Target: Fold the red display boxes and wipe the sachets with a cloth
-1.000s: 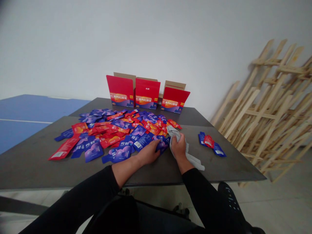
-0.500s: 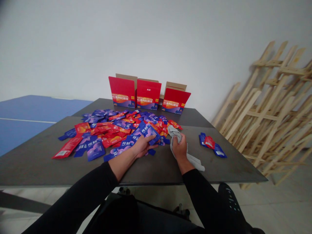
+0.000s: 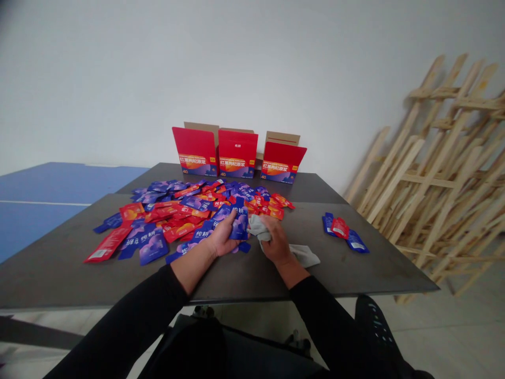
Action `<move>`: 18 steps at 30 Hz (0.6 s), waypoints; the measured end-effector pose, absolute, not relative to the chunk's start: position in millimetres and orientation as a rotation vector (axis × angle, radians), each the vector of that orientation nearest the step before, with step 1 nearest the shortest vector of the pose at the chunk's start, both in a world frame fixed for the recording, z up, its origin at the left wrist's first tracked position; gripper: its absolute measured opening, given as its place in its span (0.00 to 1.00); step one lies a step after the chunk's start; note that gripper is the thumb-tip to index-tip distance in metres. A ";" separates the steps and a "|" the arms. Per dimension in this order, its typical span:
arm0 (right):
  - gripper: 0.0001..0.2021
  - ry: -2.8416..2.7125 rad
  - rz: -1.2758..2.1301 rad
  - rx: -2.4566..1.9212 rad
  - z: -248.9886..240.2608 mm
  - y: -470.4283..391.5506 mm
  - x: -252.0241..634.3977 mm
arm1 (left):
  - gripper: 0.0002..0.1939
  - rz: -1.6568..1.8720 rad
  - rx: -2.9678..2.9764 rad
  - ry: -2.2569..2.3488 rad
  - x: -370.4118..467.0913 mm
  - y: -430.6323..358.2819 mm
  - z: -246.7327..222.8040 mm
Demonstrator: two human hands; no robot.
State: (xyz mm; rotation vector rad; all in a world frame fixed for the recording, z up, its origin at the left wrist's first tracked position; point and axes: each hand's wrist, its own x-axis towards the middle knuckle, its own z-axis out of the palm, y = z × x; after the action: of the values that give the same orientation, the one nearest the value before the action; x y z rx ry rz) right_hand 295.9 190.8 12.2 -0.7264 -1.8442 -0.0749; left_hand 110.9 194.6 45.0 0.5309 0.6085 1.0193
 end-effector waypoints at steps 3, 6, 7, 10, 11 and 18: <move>0.18 -1.957 -0.080 -0.661 12.2 183.6 288.3 | 0.25 0.933 0.521 0.582 110.3 192.3 46.8; 0.18 -2.072 -0.071 -0.601 10.2 177.1 278.3 | 0.29 0.838 0.516 0.571 107.1 190.8 47.0; 0.18 -2.120 -0.077 -0.592 9.6 175.4 275.0 | 0.30 0.819 0.518 0.571 105.7 190.8 46.7; 0.19 -2.255 -0.126 -0.581 9.5 172.9 267.8 | 0.32 0.791 0.529 0.576 102.3 191.2 45.8; 0.18 -2.282 -0.142 -0.570 9.8 173.0 266.6 | 0.33 0.785 0.531 0.576 101.9 191.1 45.7; 0.16 -2.198 -0.136 -0.563 7.7 176.8 268.9 | 0.29 0.735 0.528 0.497 107.6 185.0 45.4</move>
State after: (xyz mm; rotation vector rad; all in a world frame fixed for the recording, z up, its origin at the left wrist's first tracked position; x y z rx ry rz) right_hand 268.9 176.8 7.7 -0.5628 -2.1980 -0.1359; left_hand 107.6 185.0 45.4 0.5276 0.4965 0.7347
